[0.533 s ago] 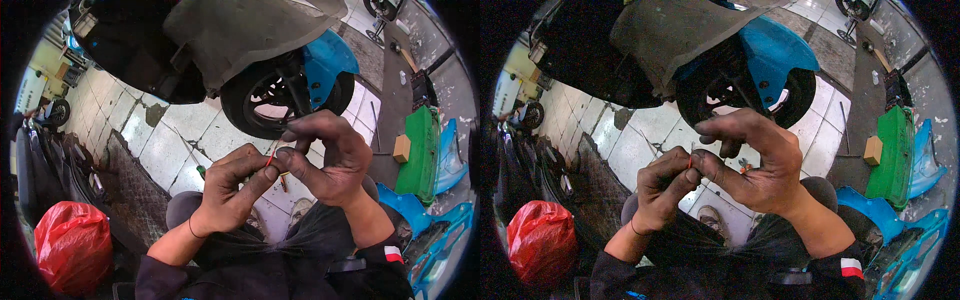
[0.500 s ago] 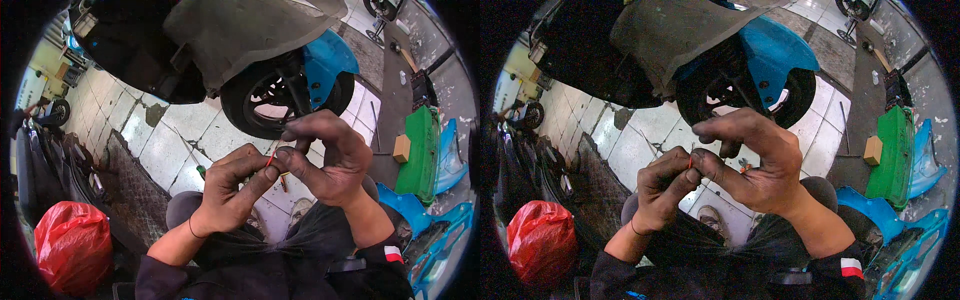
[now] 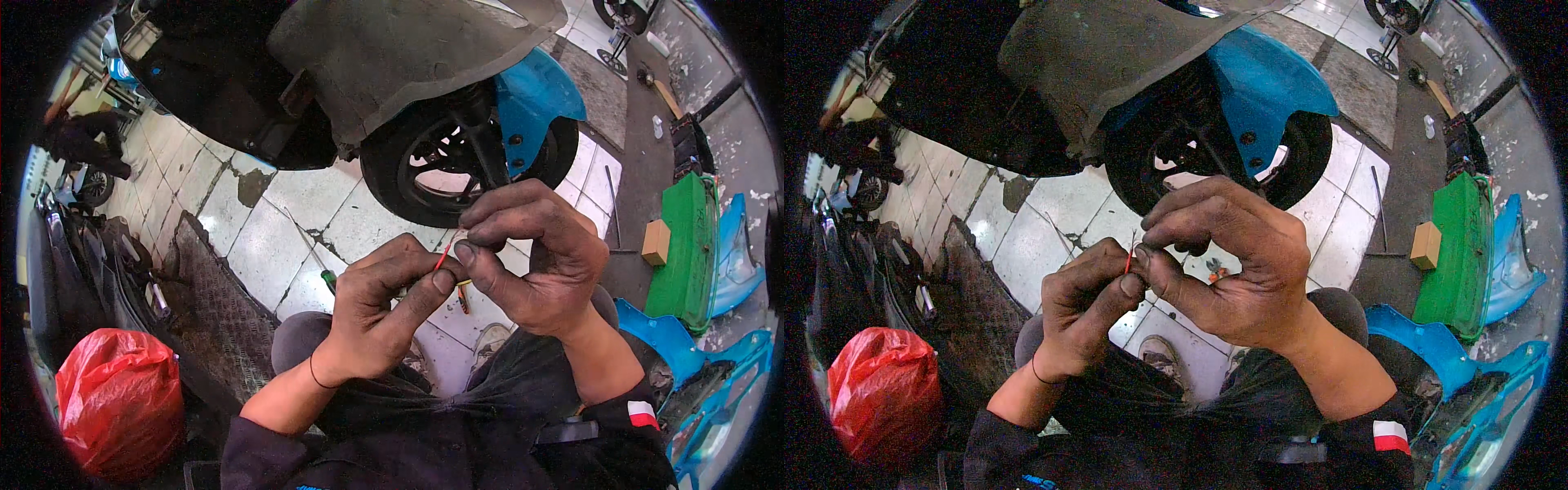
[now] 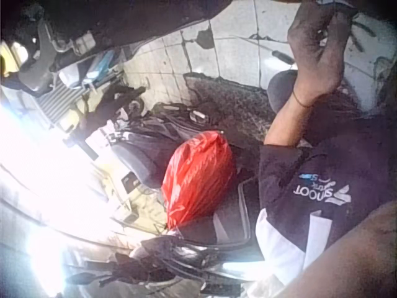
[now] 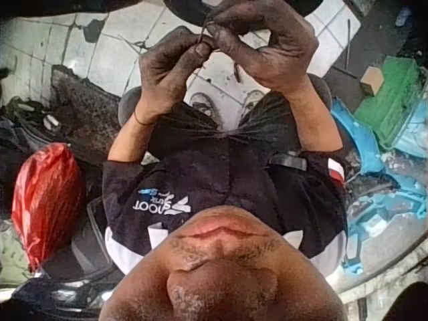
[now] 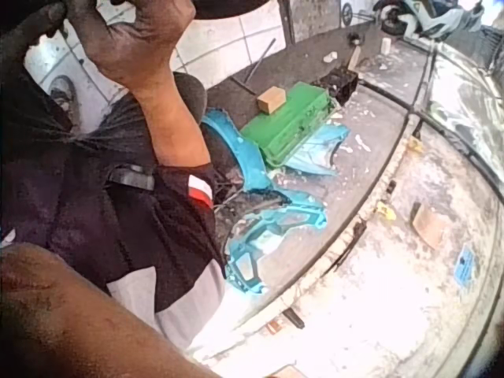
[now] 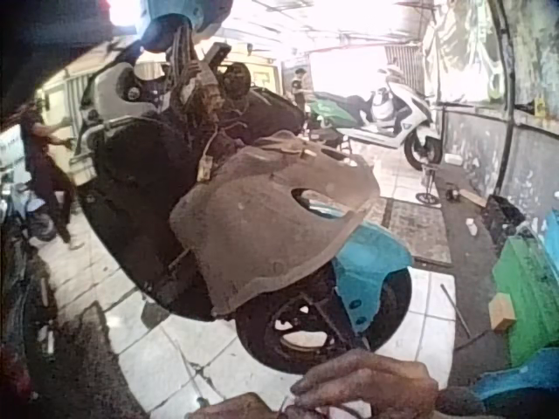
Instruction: Stripping and connecting electrical wires on a scooter during a repair task.
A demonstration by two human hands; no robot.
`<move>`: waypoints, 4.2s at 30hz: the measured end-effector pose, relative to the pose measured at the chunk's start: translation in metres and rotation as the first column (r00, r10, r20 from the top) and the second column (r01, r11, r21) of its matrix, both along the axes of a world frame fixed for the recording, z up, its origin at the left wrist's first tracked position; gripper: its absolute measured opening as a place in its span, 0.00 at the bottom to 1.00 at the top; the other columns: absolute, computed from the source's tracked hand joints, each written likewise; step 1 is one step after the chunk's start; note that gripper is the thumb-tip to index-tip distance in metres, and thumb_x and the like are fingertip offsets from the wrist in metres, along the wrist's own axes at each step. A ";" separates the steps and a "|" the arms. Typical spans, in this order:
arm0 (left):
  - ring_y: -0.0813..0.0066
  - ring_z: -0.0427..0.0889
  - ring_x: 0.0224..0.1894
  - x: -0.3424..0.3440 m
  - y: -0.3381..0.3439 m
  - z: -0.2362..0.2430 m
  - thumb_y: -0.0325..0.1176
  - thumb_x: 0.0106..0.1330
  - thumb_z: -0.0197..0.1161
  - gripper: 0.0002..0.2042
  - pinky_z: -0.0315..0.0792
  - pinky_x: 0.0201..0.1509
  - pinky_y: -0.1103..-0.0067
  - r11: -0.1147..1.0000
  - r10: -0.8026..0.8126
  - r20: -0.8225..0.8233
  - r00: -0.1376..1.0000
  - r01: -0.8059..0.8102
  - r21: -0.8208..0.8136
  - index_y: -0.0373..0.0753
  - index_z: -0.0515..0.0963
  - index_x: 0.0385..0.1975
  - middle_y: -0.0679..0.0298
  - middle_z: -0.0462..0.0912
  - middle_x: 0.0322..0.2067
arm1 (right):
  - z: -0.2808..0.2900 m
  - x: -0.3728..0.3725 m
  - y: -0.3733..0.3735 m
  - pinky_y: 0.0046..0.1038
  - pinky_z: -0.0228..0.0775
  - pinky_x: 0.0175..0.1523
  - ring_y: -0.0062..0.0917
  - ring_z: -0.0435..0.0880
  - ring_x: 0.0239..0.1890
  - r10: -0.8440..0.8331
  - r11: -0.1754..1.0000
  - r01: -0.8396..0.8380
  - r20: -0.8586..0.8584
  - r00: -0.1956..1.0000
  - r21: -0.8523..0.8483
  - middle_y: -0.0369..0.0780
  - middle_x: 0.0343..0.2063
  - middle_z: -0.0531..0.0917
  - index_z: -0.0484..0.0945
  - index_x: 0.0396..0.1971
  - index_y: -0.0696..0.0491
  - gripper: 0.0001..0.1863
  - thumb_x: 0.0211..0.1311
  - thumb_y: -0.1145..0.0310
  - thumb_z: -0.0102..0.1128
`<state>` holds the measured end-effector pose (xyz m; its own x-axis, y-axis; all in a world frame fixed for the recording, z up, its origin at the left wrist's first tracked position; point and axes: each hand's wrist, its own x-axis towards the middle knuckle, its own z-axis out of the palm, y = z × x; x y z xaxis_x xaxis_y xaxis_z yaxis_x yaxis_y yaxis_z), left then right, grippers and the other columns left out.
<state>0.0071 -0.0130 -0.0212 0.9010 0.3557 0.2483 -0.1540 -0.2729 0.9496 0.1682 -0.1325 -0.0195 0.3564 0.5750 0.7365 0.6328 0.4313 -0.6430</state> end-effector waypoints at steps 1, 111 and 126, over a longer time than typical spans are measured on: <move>0.77 0.75 0.30 0.000 0.000 0.000 0.26 0.68 0.62 0.07 0.67 0.33 0.80 1.000 0.000 0.000 1.000 0.000 0.000 0.30 0.83 0.40 0.60 0.78 0.28 | 0.000 -0.001 -0.001 0.21 0.75 0.32 0.20 0.83 0.29 -0.004 1.000 0.004 -0.019 1.000 -0.015 0.41 0.32 0.86 0.83 0.31 0.55 0.10 0.48 0.78 0.74; 0.80 0.82 0.33 -0.001 -0.002 -0.003 0.27 0.64 0.69 0.06 0.75 0.38 0.82 0.950 0.310 -0.017 0.951 -0.310 -0.036 0.31 0.84 0.35 0.60 0.86 0.29 | 0.005 0.004 0.006 0.28 0.70 0.34 0.27 0.80 0.28 -0.090 0.994 0.108 0.366 0.926 -0.028 0.38 0.27 0.83 0.85 0.31 0.53 0.13 0.42 0.78 0.73; 0.72 0.86 0.37 0.009 0.026 -0.006 0.19 0.56 0.70 0.14 0.78 0.40 0.78 0.987 0.131 0.095 0.987 -0.139 0.078 0.35 0.84 0.43 0.59 0.86 0.34 | 0.004 0.012 0.008 0.29 0.74 0.40 0.30 0.84 0.33 0.088 0.965 -0.068 0.071 0.994 -0.253 0.40 0.29 0.85 0.84 0.30 0.56 0.10 0.45 0.79 0.73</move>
<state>0.0157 0.0126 -0.0275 0.8193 0.4468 0.3595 -0.1931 -0.3752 0.9066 0.1802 -0.1246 -0.0159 0.2482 0.7679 0.5905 0.6579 0.3137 -0.6846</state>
